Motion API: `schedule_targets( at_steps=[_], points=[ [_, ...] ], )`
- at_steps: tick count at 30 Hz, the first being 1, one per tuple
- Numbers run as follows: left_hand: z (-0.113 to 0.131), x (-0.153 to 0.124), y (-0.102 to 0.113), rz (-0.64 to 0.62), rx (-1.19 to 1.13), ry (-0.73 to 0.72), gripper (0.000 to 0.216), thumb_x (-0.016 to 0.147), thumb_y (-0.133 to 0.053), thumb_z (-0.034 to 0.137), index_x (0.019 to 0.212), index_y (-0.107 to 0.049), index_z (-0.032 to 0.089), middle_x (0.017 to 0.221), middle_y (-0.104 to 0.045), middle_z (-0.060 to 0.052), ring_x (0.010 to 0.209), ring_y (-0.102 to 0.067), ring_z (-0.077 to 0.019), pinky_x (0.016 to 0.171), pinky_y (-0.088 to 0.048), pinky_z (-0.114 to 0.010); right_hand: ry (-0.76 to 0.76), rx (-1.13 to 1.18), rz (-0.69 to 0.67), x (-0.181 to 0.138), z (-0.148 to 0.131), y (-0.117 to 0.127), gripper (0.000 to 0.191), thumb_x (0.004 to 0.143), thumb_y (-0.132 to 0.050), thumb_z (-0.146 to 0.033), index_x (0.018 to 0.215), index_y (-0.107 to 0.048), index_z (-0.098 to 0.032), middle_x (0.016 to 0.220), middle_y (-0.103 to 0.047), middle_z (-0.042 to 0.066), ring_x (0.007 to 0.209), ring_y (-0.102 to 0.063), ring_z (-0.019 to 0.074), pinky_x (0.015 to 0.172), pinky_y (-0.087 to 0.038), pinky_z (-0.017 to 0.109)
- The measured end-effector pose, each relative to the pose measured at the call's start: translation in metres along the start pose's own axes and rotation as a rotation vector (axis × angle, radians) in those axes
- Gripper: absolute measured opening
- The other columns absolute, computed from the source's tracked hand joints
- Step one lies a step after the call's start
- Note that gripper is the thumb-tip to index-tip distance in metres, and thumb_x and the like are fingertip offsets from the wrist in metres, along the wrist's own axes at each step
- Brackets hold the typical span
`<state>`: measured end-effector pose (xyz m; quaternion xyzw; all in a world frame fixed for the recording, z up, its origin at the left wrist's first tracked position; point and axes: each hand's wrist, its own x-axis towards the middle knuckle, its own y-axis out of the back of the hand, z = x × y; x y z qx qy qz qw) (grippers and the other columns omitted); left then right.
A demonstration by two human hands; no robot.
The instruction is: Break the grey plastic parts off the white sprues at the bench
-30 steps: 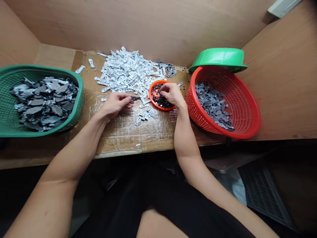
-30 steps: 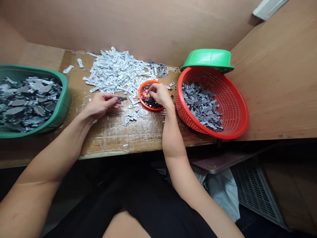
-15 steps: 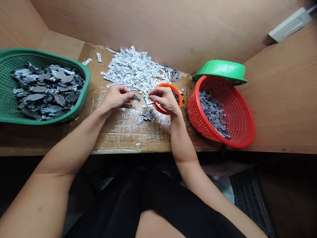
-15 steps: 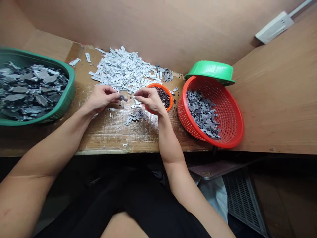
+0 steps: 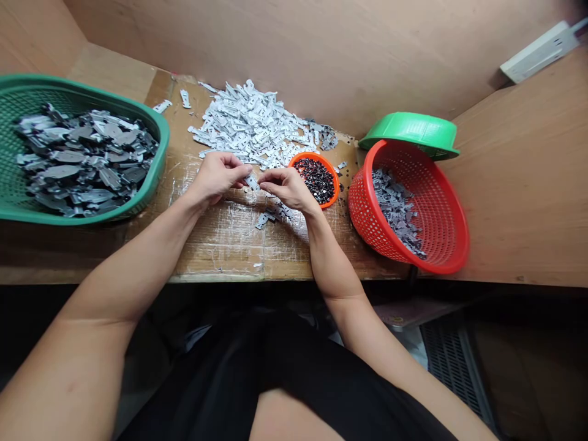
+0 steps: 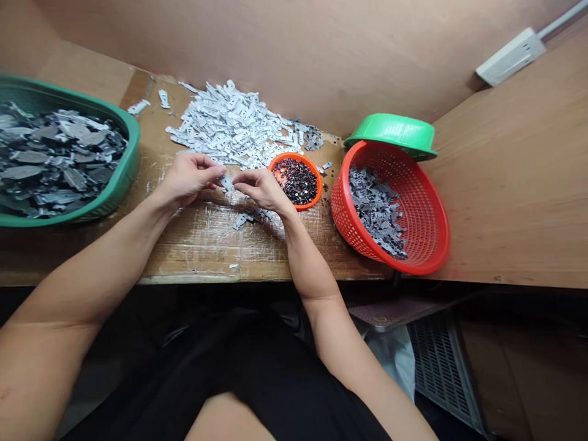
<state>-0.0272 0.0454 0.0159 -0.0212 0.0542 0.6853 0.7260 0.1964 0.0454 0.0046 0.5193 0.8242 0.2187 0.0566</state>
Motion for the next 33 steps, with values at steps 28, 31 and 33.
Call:
schedule_targets(
  at_steps=[28,31,33],
  points=[
    [0.032,0.004,0.024,0.076,-0.022,0.192,0.034,0.113,-0.066,-0.001,0.082,-0.062,0.013,0.072,-0.065,-0.001,0.07,-0.068,-0.0114,0.071,-0.046,-0.031,-0.264,-0.628,0.254,-0.02,0.036,0.069,0.029,0.081,-0.07,0.002,0.071,-0.066,-0.024,0.075,-0.06,0.003,0.082,-0.058,0.0222,0.1,-0.055,0.051],
    [0.026,0.004,0.021,0.058,-0.045,0.194,0.032,0.107,-0.072,0.0,0.08,-0.065,0.014,0.07,-0.065,0.0,0.066,-0.067,-0.0118,0.074,-0.053,-0.031,-0.237,-0.567,0.311,-0.022,0.032,0.075,0.024,0.08,-0.071,-0.004,0.072,-0.065,-0.025,0.073,-0.063,0.002,0.08,-0.059,0.0219,0.097,-0.056,0.049],
    [0.018,0.005,0.018,0.044,-0.07,0.184,0.029,0.1,-0.078,0.002,0.077,-0.067,0.017,0.068,-0.065,0.0,0.064,-0.067,-0.0129,0.074,-0.057,-0.031,-0.233,-0.496,0.363,-0.023,0.026,0.078,0.02,0.08,-0.07,-0.007,0.074,-0.066,-0.025,0.074,-0.065,0.001,0.078,-0.059,0.0206,0.092,-0.056,0.047]
  ],
)
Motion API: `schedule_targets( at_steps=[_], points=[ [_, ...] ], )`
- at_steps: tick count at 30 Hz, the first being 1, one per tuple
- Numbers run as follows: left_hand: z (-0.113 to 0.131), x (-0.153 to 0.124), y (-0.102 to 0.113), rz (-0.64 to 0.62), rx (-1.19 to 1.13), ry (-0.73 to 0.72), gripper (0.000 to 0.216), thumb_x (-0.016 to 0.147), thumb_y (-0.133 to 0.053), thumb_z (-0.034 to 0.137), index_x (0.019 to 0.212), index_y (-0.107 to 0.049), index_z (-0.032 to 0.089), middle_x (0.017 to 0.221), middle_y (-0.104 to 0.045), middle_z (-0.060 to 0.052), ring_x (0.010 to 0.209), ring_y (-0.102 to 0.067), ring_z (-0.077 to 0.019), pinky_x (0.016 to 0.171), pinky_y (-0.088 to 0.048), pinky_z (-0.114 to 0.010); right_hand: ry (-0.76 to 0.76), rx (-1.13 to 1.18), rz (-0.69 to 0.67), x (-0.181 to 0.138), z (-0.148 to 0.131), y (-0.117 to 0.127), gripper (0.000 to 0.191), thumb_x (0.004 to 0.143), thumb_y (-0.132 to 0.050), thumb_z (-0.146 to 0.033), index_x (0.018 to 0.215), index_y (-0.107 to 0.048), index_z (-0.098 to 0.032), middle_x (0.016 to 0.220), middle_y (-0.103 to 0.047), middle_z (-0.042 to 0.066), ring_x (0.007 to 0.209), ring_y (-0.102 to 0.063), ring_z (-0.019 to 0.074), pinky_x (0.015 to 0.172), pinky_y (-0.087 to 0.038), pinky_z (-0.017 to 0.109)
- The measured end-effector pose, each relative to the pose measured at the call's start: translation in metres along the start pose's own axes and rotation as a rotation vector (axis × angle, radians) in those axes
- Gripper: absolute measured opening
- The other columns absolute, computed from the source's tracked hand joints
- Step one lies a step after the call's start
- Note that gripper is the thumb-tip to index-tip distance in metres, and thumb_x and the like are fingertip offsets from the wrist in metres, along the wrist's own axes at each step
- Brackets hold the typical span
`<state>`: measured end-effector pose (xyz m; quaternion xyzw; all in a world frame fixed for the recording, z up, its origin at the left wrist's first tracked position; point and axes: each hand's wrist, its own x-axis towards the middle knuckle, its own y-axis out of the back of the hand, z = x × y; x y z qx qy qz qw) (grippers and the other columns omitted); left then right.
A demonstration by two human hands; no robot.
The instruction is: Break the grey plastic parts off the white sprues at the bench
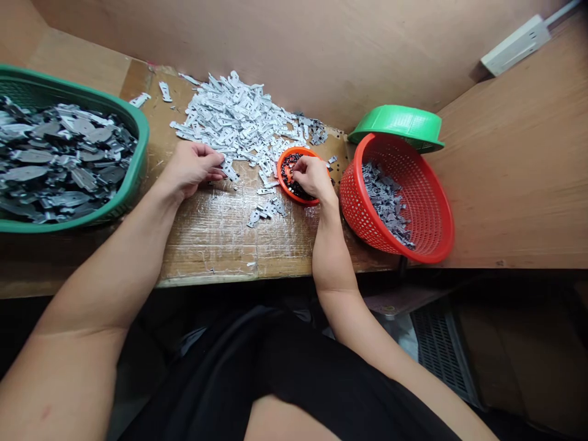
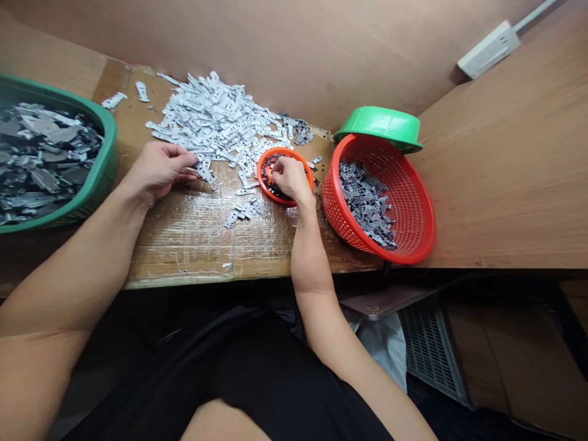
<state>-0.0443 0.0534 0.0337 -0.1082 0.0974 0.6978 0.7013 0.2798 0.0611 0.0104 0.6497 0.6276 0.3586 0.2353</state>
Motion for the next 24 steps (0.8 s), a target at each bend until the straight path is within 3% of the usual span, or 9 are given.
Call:
schedule_targets(
  at_steps=[3,6,11,16,24],
  points=[
    [-0.014,0.005,-0.004,-0.04,-0.01,-0.015,0.026,0.09,-0.084,0.007,0.073,-0.069,0.019,0.068,-0.066,-0.002,0.062,-0.069,-0.0159,0.068,-0.06,-0.032,-0.031,0.181,-0.039,-0.004,-0.013,0.004,0.013,0.08,-0.071,-0.013,0.076,-0.067,-0.024,0.077,-0.066,0.001,0.075,-0.059,0.0189,0.082,-0.055,0.043],
    [-0.024,0.007,-0.008,-0.08,0.002,-0.037,0.022,0.084,-0.089,0.01,0.073,-0.072,0.019,0.071,-0.07,-0.006,0.064,-0.073,-0.0207,0.068,-0.064,-0.037,-0.047,0.395,-0.19,-0.011,-0.035,0.0,0.007,0.079,-0.074,-0.02,0.08,-0.068,-0.024,0.081,-0.068,0.001,0.077,-0.06,0.018,0.077,-0.054,0.039],
    [-0.03,0.004,-0.014,-0.11,-0.009,-0.015,0.024,0.079,-0.096,0.016,0.076,-0.073,0.02,0.07,-0.071,-0.007,0.068,-0.078,-0.0244,0.067,-0.067,-0.037,-0.069,0.654,-0.38,-0.022,-0.075,-0.026,0.02,0.074,-0.088,-0.032,0.082,-0.072,-0.022,0.082,-0.07,0.001,0.078,-0.06,0.0158,0.073,-0.051,0.032],
    [-0.027,-0.002,-0.017,-0.146,-0.072,0.013,0.027,0.078,-0.098,0.017,0.074,-0.072,0.021,0.069,-0.071,-0.005,0.069,-0.076,-0.022,0.068,-0.067,-0.034,-0.16,0.787,-0.305,-0.022,-0.097,-0.059,0.035,0.072,-0.101,-0.043,0.081,-0.074,-0.022,0.076,-0.07,-0.002,0.07,-0.055,0.0129,0.063,-0.045,0.028],
    [-0.017,-0.009,-0.015,-0.146,-0.119,0.037,0.029,0.083,-0.096,0.008,0.071,-0.072,0.019,0.073,-0.072,-0.006,0.066,-0.074,-0.0191,0.077,-0.067,-0.037,-0.362,0.897,-0.212,-0.019,-0.103,-0.083,0.04,0.072,-0.106,-0.038,0.077,-0.07,-0.022,0.062,-0.063,-0.007,0.055,-0.046,0.0087,0.054,-0.035,0.025]
  ],
)
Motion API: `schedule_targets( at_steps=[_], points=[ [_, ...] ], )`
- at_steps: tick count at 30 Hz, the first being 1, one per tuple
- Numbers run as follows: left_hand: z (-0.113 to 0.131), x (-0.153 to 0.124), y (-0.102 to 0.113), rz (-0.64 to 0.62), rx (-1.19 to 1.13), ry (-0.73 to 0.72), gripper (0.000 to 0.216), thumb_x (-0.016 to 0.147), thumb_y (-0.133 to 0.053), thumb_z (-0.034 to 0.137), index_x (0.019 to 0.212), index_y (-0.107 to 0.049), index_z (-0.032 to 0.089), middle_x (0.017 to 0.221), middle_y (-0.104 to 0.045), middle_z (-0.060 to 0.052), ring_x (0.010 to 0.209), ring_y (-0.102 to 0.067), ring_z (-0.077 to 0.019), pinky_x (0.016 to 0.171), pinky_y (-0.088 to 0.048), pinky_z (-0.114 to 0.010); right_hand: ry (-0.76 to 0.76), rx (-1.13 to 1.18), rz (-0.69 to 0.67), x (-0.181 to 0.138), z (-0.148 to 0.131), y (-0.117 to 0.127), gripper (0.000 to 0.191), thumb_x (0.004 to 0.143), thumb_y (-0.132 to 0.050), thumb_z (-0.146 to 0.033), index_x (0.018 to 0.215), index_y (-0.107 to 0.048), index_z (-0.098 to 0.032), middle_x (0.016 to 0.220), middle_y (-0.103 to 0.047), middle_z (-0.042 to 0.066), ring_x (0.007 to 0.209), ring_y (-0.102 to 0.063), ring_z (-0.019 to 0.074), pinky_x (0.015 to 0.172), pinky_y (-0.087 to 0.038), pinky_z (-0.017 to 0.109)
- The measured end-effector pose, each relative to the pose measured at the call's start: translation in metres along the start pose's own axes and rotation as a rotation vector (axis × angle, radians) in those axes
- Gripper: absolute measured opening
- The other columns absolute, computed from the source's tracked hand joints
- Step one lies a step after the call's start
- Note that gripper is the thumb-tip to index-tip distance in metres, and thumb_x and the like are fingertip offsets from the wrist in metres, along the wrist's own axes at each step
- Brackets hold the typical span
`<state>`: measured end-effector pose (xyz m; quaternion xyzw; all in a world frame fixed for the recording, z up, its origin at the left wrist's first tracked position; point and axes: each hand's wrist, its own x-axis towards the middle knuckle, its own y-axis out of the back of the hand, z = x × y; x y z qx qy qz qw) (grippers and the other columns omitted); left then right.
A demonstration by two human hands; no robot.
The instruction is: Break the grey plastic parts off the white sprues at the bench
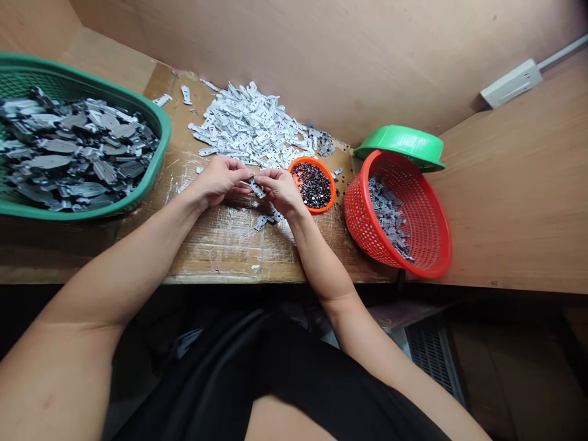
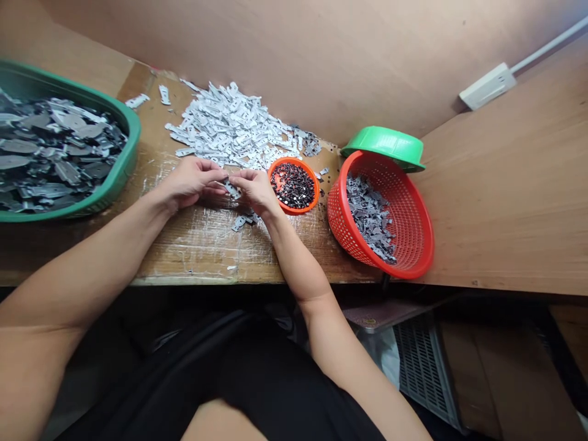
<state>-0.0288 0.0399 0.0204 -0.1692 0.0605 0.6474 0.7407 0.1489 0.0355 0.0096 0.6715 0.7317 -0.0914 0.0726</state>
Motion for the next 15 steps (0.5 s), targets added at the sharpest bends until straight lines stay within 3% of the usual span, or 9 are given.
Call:
schedule_targets(
  at_steps=[7,15],
  points=[
    [0.0,0.001,0.001,-0.007,-0.021,0.006,0.026,0.084,-0.093,0.008,0.07,-0.073,0.018,0.071,-0.071,-0.004,0.063,-0.071,-0.0157,0.071,-0.068,-0.031,-0.104,0.168,0.026,0.005,0.014,-0.004,0.042,0.068,-0.106,-0.038,0.074,-0.068,-0.023,0.056,-0.059,-0.008,0.05,-0.036,0.0087,0.045,-0.025,0.026],
    [-0.007,0.006,0.006,-0.029,-0.001,-0.022,0.028,0.08,-0.098,0.013,0.073,-0.072,0.02,0.075,-0.073,-0.006,0.066,-0.075,-0.018,0.071,-0.07,-0.032,-0.1,0.187,0.016,0.007,0.024,-0.008,0.042,0.079,-0.102,-0.04,0.082,-0.064,-0.024,0.066,-0.062,-0.005,0.055,-0.046,0.0102,0.047,-0.028,0.025]
  ],
)
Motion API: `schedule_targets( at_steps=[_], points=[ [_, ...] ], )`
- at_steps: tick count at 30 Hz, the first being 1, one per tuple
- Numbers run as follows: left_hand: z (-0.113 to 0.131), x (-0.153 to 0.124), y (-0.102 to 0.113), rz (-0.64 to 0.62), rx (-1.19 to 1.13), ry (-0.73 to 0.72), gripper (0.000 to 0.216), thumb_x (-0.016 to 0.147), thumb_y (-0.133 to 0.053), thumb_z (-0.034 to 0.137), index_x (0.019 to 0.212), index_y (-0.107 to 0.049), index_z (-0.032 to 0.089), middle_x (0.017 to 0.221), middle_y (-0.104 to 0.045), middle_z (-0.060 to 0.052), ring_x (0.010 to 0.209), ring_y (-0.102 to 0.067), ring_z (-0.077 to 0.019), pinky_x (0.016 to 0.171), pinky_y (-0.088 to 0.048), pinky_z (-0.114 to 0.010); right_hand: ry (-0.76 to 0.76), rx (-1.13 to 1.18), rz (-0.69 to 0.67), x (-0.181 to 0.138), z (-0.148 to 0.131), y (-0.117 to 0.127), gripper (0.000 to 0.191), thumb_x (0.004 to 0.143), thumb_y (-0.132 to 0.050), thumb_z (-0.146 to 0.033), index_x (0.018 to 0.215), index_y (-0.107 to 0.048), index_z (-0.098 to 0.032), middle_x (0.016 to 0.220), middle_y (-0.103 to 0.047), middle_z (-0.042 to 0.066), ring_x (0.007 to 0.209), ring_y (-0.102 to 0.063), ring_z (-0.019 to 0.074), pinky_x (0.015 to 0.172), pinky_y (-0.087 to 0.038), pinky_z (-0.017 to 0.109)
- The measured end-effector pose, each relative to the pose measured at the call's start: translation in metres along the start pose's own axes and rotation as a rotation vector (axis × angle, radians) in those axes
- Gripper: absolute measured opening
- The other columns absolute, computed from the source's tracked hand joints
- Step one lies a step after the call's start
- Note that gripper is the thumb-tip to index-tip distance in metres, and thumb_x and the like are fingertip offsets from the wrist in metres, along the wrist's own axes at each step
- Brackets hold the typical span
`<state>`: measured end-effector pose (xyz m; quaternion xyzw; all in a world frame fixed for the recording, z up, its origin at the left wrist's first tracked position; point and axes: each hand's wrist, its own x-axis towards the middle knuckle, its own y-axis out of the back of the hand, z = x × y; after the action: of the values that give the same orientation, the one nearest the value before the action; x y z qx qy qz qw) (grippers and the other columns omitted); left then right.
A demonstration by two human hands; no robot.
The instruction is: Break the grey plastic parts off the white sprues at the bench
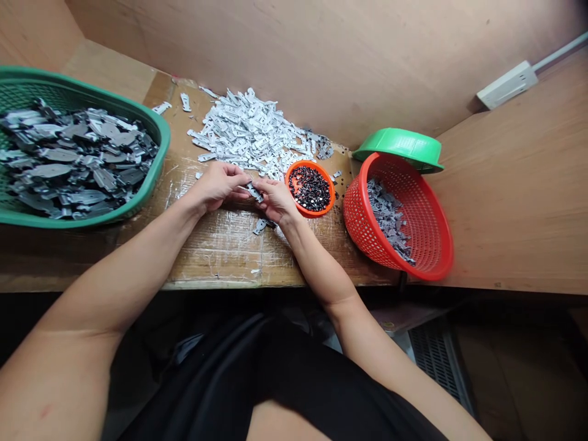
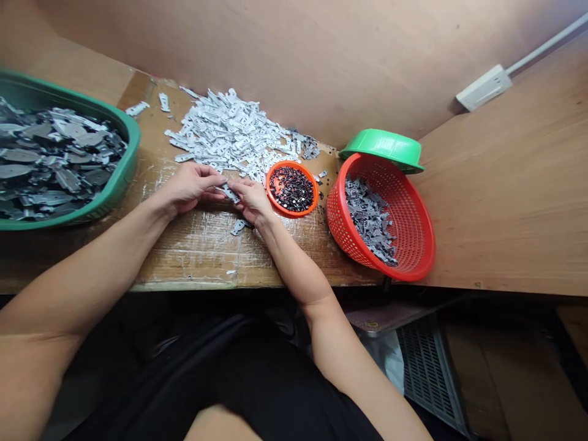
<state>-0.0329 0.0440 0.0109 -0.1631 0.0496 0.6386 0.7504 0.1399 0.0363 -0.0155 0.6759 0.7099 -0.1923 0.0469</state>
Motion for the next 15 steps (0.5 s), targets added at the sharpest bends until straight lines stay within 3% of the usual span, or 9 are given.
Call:
schedule_targets(
  at_steps=[4,8,11,15],
  points=[
    [0.0,0.007,0.006,0.069,0.023,0.028,0.028,0.079,-0.099,0.012,0.075,-0.072,0.02,0.071,-0.071,-0.006,0.066,-0.077,-0.0211,0.069,-0.071,-0.034,0.181,-0.273,0.124,-0.003,-0.024,0.028,0.019,0.096,-0.085,-0.031,0.088,-0.07,-0.023,0.07,-0.061,-0.005,0.059,-0.048,0.0116,0.056,-0.038,0.028],
    [0.01,0.011,0.017,0.12,0.02,0.041,0.024,0.084,-0.093,0.011,0.078,-0.071,0.019,0.073,-0.07,-0.004,0.07,-0.078,-0.0197,0.08,-0.072,-0.033,0.43,-0.941,0.185,-0.011,-0.05,0.058,0.016,0.098,-0.07,-0.013,0.085,-0.076,-0.019,0.086,-0.076,0.005,0.085,-0.069,0.0185,0.086,-0.053,0.035],
    [0.016,0.012,0.025,0.136,0.008,0.041,0.023,0.086,-0.087,0.006,0.079,-0.069,0.018,0.071,-0.069,-0.003,0.067,-0.075,-0.0164,0.082,-0.071,-0.031,0.363,-1.349,0.2,-0.016,-0.051,0.053,0.017,0.103,-0.07,-0.02,0.093,-0.084,-0.017,0.099,-0.083,0.013,0.099,-0.073,0.0275,0.093,-0.053,0.042],
    [0.019,0.013,0.03,0.135,-0.003,0.011,0.025,0.082,-0.092,0.008,0.081,-0.07,0.019,0.068,-0.068,-0.002,0.066,-0.075,-0.0178,0.073,-0.071,-0.03,0.285,-1.629,0.21,-0.013,-0.041,0.031,0.022,0.105,-0.063,-0.016,0.104,-0.085,-0.014,0.114,-0.084,0.023,0.104,-0.073,0.0337,0.09,-0.051,0.045]
  ],
)
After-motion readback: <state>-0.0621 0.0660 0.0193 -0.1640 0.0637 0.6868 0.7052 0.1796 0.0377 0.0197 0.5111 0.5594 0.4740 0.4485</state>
